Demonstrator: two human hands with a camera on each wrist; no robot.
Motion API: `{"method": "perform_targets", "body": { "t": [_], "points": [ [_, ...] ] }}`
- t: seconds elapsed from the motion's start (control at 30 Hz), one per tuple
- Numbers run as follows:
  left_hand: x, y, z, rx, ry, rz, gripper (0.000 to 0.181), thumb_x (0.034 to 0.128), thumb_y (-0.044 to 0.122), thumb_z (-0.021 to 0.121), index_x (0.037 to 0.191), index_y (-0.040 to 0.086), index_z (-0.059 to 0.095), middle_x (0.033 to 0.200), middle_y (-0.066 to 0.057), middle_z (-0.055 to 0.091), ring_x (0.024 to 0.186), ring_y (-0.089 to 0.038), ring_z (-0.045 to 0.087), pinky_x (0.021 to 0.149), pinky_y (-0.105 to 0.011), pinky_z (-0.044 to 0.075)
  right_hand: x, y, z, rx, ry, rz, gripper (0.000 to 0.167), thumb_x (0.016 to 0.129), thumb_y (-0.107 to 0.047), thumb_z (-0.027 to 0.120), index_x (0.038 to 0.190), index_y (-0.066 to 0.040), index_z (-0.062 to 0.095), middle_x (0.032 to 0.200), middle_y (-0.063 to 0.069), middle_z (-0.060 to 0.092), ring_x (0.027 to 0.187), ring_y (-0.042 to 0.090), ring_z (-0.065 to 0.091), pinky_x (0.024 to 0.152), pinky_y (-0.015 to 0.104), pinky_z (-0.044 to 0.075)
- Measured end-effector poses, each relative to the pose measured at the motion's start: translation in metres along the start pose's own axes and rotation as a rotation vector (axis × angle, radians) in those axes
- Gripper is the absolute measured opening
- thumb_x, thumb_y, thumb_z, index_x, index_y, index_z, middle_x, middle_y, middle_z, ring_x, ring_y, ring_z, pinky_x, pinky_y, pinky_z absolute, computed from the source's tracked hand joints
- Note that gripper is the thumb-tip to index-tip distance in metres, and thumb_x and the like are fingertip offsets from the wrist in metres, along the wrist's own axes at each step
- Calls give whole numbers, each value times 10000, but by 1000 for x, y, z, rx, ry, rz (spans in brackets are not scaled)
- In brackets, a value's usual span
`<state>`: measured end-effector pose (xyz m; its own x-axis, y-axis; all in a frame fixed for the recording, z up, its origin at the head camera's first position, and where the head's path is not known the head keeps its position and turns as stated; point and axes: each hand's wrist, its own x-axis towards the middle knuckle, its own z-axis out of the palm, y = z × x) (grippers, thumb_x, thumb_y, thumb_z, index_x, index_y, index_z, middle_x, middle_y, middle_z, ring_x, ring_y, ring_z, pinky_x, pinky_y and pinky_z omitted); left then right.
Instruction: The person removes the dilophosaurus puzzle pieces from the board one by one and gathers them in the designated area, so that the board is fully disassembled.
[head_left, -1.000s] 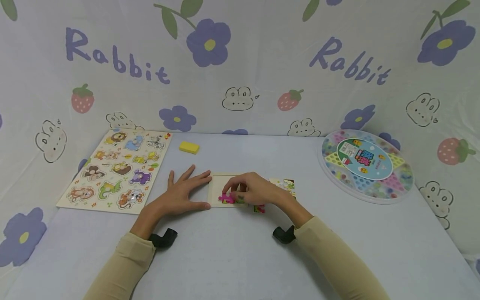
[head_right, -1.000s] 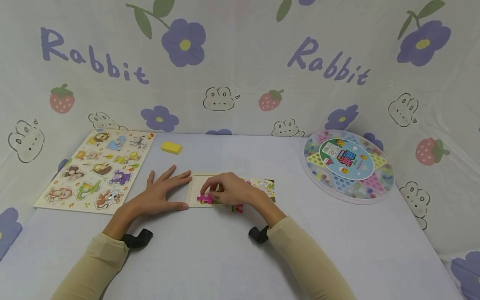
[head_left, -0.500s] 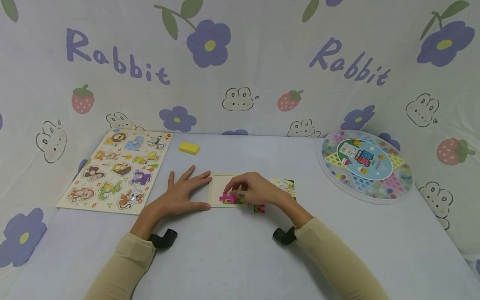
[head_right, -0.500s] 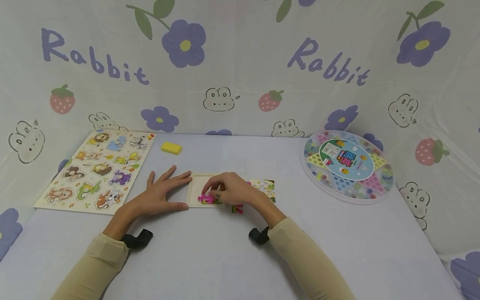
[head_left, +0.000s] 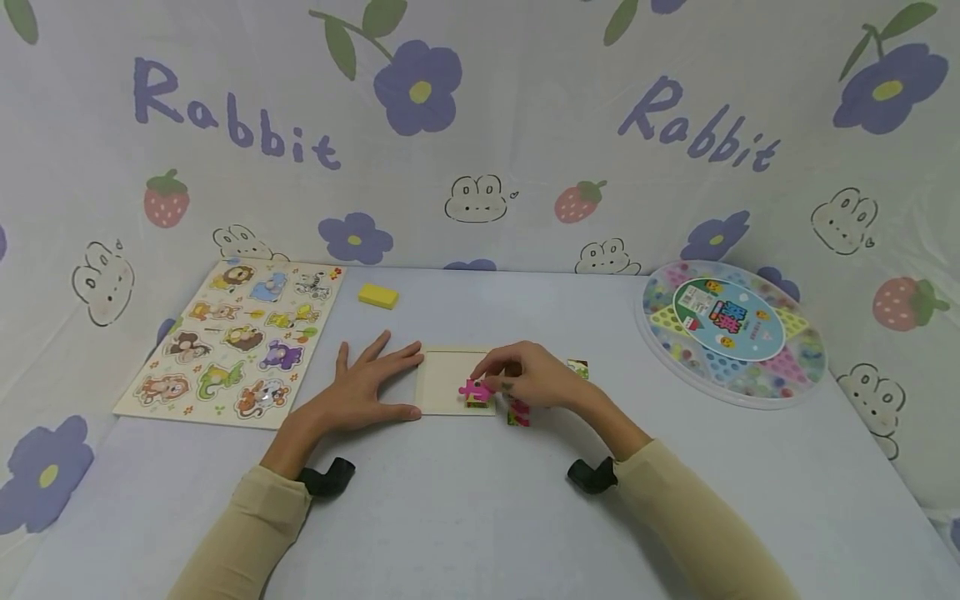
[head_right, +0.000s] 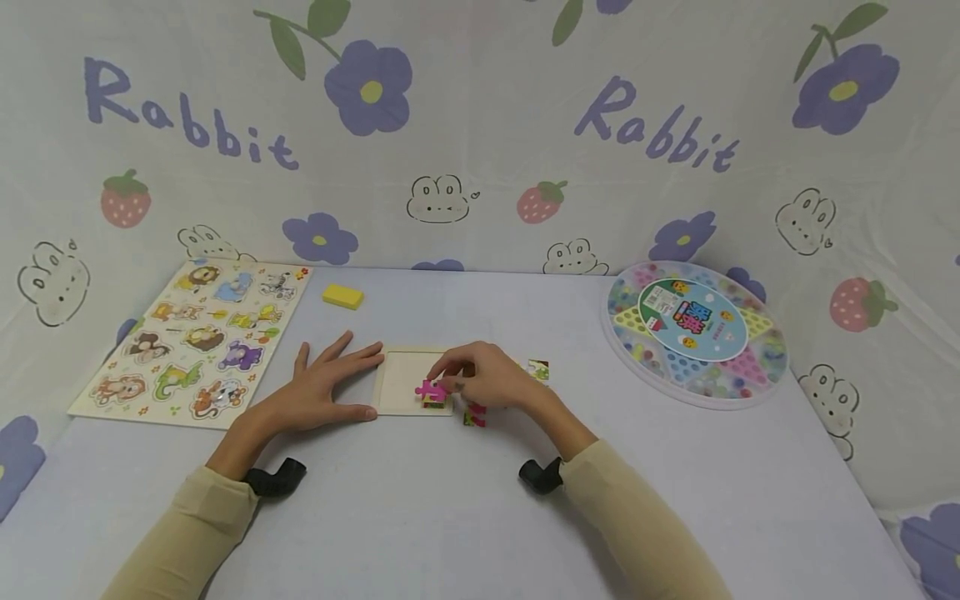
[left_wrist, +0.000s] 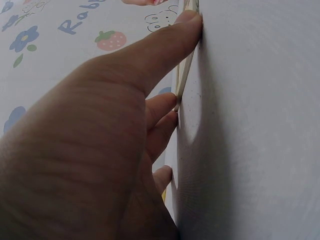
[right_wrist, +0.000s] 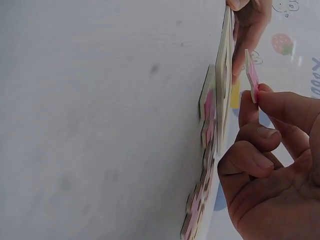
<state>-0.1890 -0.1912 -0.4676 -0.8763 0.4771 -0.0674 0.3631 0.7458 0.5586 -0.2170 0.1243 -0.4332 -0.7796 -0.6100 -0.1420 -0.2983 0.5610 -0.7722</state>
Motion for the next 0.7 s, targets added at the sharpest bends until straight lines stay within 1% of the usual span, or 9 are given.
{"method": "perform_targets", "body": {
  "t": [0.13,0.23,0.43,0.53,0.7],
  "points": [
    [0,-1,1,1,5,3,880,881,553,800,1627,247,448,1756,53,324,1688,-375,31,1230,-776,-195,-9,5,-5,11,12,7,173,1030,-147,676,1128,-212,803,999,-10,743,796,150,588,698,248,492],
    [0,-1,1,5,3,2,883,880,560,797,1629,254,442,1757,60,320,1689,-369,29,1233,-772,-195,-16,9,-9,19,13,3,179,1028,-127,673,1134,-192,802,1041,1,756,812,151,593,703,248,498],
    [1,-2,1,7,-4,0,885,884,559,796,1633,255,435,1759,62,314,1690,-369,25,1234,-770,-195,-34,15,-19,22,12,39,185,1019,-116,679,1148,-177,797,1105,17,772,825,175,609,671,235,494],
    [1,-2,1,8,-5,-5,889,884,557,796,1636,256,429,1760,63,310,1690,-364,22,1237,-768,-194,-43,19,-23,8,22,53,179,1016,-125,689,1150,-174,796,1110,13,774,842,178,628,706,228,518],
    [1,-2,1,8,-7,-6,889,885,557,793,1637,254,427,1760,57,310,1690,-365,23,1234,-774,-189,-56,27,-29,-24,33,46,183,1011,-113,687,1141,-174,801,1096,6,779,862,172,616,743,219,517]
  ]
}}
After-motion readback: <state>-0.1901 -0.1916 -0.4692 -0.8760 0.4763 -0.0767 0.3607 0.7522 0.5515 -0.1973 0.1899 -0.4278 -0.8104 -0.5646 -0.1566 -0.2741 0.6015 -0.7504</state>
